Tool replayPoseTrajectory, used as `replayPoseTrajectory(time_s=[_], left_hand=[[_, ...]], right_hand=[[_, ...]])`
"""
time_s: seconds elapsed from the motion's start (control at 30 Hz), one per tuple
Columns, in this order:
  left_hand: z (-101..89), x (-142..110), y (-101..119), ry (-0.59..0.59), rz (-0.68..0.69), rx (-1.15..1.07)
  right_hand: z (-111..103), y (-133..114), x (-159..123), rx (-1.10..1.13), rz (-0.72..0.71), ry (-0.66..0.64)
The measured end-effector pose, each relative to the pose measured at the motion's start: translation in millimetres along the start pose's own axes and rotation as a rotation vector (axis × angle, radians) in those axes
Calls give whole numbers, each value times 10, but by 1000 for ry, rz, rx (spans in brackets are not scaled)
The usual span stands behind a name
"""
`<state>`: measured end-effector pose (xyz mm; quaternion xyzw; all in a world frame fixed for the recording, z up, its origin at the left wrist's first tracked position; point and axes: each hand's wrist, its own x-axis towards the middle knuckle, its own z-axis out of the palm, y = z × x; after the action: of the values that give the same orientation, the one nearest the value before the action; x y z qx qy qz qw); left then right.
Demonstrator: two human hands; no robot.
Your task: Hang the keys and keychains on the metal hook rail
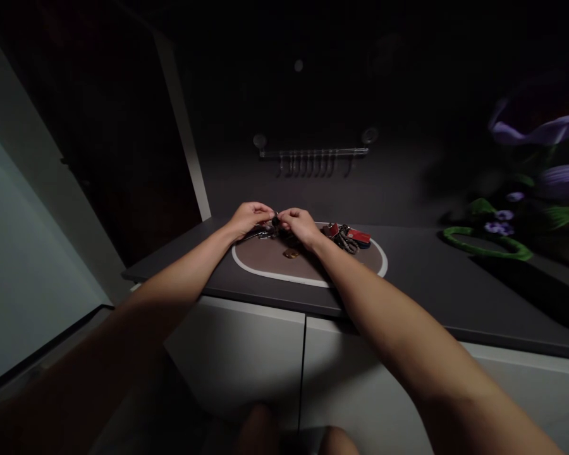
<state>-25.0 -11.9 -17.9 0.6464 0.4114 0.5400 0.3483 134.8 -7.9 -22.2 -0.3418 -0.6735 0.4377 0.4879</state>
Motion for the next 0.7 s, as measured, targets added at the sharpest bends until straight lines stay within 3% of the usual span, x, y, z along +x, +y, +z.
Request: replayPoseTrajectory(time_s=[0.23,0.47,0.7], left_hand=[[34,-28,21,-23,-14,-22],[68,-8,-15,-68,68,26],[44,37,-83,92,164,339]], right_hand=[[-54,55,19,-85,-83,0],[-93,87,33,-263,-185,6],[-145,96,59,-415,-271,114]])
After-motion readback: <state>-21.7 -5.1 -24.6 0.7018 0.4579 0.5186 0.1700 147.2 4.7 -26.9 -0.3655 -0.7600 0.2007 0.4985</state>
